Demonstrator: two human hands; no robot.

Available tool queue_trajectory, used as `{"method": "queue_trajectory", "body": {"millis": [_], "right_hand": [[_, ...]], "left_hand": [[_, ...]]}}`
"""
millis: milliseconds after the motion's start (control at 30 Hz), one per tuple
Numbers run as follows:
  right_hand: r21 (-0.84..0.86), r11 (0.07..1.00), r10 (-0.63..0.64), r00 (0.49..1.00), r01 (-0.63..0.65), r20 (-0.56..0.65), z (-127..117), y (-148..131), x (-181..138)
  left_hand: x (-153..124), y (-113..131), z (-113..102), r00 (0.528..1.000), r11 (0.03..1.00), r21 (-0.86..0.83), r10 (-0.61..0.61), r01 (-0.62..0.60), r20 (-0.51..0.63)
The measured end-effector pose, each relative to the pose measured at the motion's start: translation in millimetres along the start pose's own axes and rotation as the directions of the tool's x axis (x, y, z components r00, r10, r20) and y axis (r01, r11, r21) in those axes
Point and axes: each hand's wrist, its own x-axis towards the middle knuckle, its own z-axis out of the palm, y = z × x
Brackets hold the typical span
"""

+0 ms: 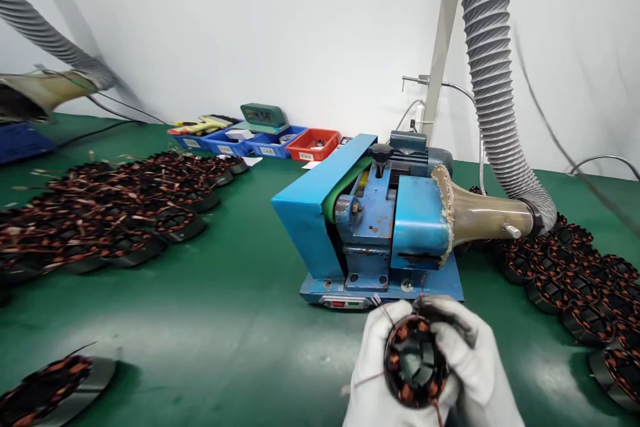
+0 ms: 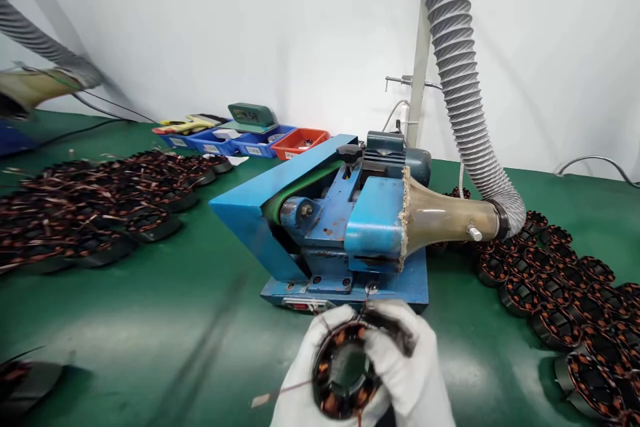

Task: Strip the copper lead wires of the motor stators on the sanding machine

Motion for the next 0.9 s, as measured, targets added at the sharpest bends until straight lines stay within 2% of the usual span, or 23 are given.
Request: {"method": "queue_trajectory", "body": {"millis": [33,133,300,467,600,733,900], "right_hand": [[-0.051,0.999,-0.004,1.000,0.005,0.008,5,4,-1],[-0.072,0.997,0.006,0.997,-0.012,-0.083,18,10,5],[-0.023,0.999,0.043,0.990,-0.047,-0.135,24,5,26],[0.054,0.995,0.087,0.981,-0.079,-0.171,23,0,28],[0.046,0.996,0.079,0.978,-0.072,-0.193,22,-1,25],[0.013,0.998,0.063,0.980,-0.062,-0.188,22,-2,23],[0.004,0.999,0.036,0.983,-0.036,-0.180,24,-4,26]], "left_hand": [[5,-2,5,1.000,0.999,-0.044,-0.004,0.003,-0.012],[23,-5,18,0.997,0.995,-0.102,0.012,-0.020,-0.078],[45,-2,29,0.996,0.999,-0.015,0.049,-0.050,-0.071],[47,-2,30,0.995,0.993,0.074,0.096,-0.095,-0.012],[45,0,30,0.997,0.995,0.074,0.066,-0.068,0.027],[45,3,33,0.999,0.999,0.013,0.048,-0.048,0.007],[48,5,37,0.997,0.993,-0.119,-0.002,-0.007,-0.074]]}}
